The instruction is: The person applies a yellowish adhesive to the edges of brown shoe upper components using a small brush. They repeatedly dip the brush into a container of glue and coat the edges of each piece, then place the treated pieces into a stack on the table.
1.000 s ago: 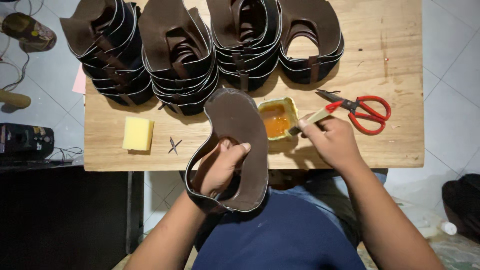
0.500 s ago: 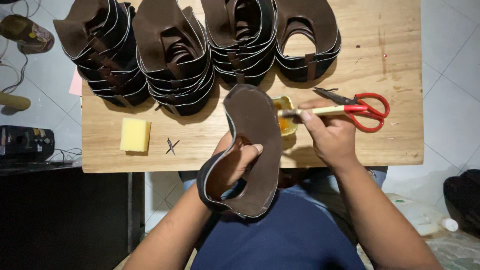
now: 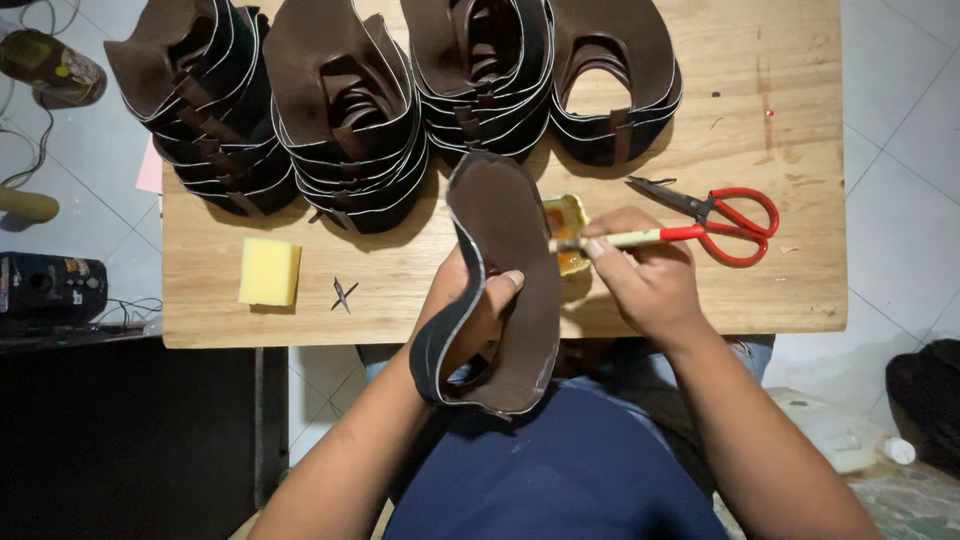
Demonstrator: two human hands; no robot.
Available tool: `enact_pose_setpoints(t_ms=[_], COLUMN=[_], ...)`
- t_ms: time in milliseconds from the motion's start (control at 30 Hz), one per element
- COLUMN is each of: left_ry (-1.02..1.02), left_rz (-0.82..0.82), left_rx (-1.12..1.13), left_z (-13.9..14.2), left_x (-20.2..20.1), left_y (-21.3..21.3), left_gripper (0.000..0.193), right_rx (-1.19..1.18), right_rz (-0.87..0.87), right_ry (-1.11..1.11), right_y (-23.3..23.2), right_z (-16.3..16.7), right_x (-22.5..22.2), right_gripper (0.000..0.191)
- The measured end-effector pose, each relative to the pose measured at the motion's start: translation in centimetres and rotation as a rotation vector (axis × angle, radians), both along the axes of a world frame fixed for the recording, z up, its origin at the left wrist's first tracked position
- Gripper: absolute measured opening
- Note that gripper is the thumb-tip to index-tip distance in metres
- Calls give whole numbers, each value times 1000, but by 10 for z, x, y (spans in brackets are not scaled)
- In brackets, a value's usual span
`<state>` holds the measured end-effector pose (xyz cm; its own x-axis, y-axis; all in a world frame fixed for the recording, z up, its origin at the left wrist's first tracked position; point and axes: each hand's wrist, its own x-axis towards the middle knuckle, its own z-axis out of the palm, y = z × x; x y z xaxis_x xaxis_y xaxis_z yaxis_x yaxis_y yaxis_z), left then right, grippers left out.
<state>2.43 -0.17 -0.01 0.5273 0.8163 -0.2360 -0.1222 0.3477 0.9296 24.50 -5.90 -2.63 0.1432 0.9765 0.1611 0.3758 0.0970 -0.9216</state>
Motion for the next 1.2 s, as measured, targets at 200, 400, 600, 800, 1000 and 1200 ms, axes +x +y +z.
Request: enact_pose_setpoints(t_ms=[200,400,600,800,1000,1200], left_ry=[358,93,42,143,121,94], left_rz=[-165,-126,-48,8,-190,-11], left_rx=[-174,-6,122,-95,-98,-314], left_z=[2,-3,-13,-15,-12,-8], left_x=[-6,-7,-5,-9,-10,-8], left_y=[2,-4,-2,-4,-15,-10], left_gripper=[29,40,36,26,25,26], right_rx=[24,162,90,49,-35,15], right_rz=[-58,38,134,180,118,78], right_ry=[65,246,139,195,241,160], right_y=[4,17,12,-1,-5,-8], right_z=[1,0,-9,-16,-16,-10], right_x=[-4,2,5,10,6,0], right_gripper=[13,18,13,13,13,15])
